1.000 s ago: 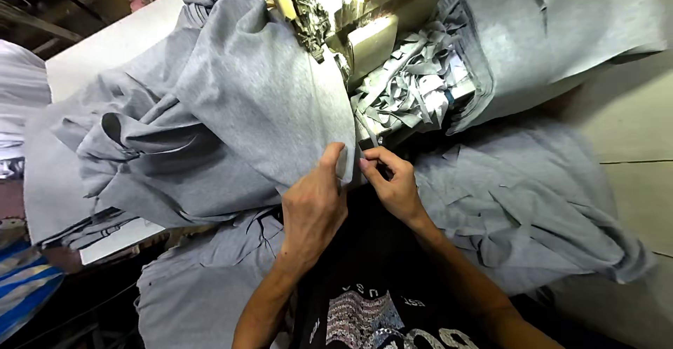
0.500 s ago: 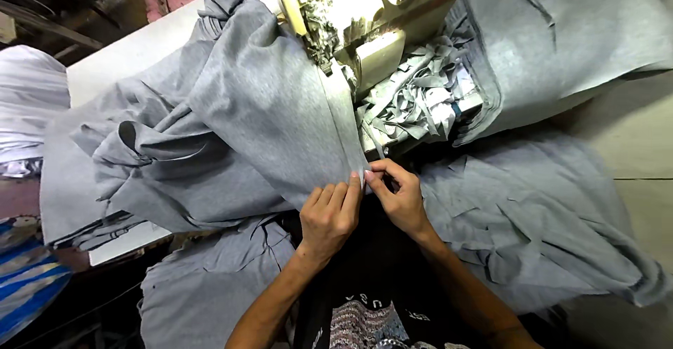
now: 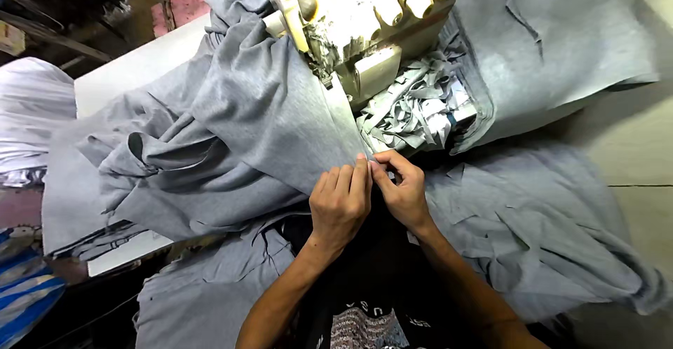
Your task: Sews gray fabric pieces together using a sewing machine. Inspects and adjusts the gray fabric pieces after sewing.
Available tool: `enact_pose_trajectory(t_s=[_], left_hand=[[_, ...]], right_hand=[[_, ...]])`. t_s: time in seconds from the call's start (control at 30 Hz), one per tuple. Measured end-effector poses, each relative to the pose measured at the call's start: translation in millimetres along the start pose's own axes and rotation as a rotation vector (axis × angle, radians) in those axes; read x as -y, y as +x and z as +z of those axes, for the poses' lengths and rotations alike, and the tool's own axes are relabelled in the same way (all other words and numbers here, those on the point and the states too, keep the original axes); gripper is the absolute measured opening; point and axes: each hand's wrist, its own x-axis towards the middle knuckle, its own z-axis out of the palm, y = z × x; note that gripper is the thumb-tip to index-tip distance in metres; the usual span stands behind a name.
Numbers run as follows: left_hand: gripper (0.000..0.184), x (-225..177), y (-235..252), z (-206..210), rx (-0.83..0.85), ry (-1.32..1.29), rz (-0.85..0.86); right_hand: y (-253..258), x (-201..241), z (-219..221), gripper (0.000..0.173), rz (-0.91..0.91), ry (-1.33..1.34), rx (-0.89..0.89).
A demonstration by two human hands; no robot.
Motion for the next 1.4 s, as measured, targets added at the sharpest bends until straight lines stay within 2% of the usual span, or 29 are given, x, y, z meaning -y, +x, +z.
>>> enact_pose_trajectory(t_s=[0.27, 0.37, 0.47, 0.53, 0.6, 0.63, 0.73, 0.8, 0.87, 0.93, 1.0, 1.1, 1.17, 1.27, 1.4], left_hand=[[0.019, -3, 8, -1, 0.006, -0.011, -0.053], [0.019, 7, 0, -11, 0.07, -0.197, -0.052], [0.028, 44, -24, -30, 0.122, -0.362, -0.136], [0.051, 89, -49, -40, 0.125, -0.233, -0.23], [0.073, 138, -75, -47, 0.198, -0.081, -0.299], [0.071, 157, -85, -52, 0.236, -0.054, -0.305], [0.028, 191, -88, -82, 0.314, -0.08, -0.212], [0.022, 211, -73, -106, 0.309, -0.036, -0.19], [0.026, 227, -47, -126, 0.265, 0.141, -0.21], [0.034, 222, -16, -132, 0.245, 0.315, -0.281], [0.037, 190, 4, -127, 0.224, 0.363, -0.28], [0.042, 111, -3, -90, 0.162, 0.203, -0.033], [0.035, 71, -21, -48, 0.12, 0.103, 0.138], [0.032, 59, -19, -5, 0.06, 0.037, 0.223], [0.023, 65, 6, -6, 0.011, -0.071, 0.234]], right_hand=[[14, 6, 1, 0.012, -0.04, -0.015, 0.006], [16, 3, 0, 0.013, -0.042, -0.01, 0.017], [19, 0, -7, 0.014, -0.032, -0.033, 0.047], [22, -1, -13, 0.014, -0.028, -0.058, 0.08], [25, -2, -18, 0.014, -0.023, -0.086, 0.125], [27, -2, -20, 0.013, -0.027, -0.094, 0.153], [33, -6, -23, 0.012, -0.021, -0.106, 0.225], [36, -5, -21, 0.01, -0.013, -0.074, 0.246], [36, -3, -16, 0.009, 0.014, 0.001, 0.271], [33, 0, -7, 0.008, 0.041, 0.061, 0.294], [30, 3, 0, 0.008, 0.07, 0.093, 0.294], [25, 7, 2, 0.009, 0.098, 0.123, 0.291], [22, 9, 0, 0.009, 0.104, 0.138, 0.294], [19, 12, -4, 0.01, 0.093, 0.155, 0.288], [21, 12, -10, 0.01, 0.067, 0.134, 0.269]])
